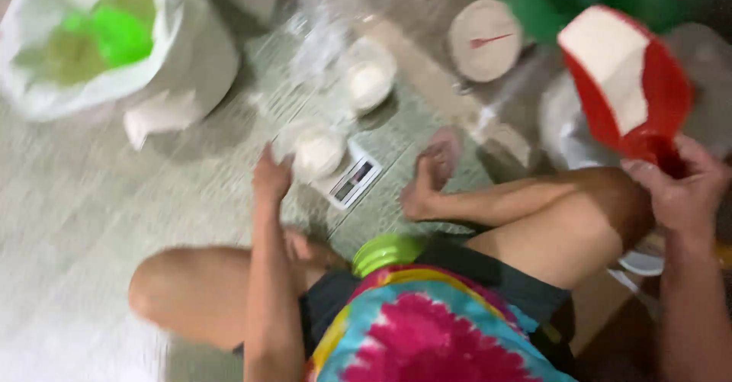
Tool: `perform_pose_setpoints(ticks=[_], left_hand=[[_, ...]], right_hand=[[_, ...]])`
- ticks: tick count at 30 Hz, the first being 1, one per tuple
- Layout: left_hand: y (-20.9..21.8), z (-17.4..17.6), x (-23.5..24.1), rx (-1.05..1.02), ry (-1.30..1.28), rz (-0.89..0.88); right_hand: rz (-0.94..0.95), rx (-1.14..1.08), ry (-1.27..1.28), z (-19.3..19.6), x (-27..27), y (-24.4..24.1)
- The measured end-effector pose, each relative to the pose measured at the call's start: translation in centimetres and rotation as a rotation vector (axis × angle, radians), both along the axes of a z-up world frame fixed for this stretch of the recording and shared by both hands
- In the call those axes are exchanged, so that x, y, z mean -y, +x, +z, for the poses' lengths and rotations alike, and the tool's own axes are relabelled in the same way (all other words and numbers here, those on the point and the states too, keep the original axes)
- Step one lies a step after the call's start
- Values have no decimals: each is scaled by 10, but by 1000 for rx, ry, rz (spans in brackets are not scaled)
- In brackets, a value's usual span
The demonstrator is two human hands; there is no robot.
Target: The person scoops white powder from a large sack into a small plastic bag placed on a digital scale using a green scoop. They adjust the amount of powder to reach a target weight, then set the bag aside. The person repeats this process with a red scoop, transferring powder from a green bucket into another bag on the scale.
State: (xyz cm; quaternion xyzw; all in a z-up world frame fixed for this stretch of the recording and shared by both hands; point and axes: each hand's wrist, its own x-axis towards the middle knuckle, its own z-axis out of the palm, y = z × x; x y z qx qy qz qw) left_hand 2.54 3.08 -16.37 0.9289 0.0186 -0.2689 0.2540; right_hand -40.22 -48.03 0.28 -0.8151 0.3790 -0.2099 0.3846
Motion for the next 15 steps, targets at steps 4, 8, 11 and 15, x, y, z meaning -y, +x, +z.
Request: perform_pose_setpoints(ticks=[4, 8, 11, 15], left_hand=[[-7, -23, -1, -21, -72, 76], [-11, -35, 7, 89, -247, 119], [-22, -16, 13, 90, -373, 176], [-32, 19, 26, 111, -519, 214]], right_hand=[[238, -21, 58, -23, -55, 69], [433, -76, 92, -32, -127, 144], [422, -54, 105, -48, -159, 179], [529, -458, -97, -14, -190, 229]])
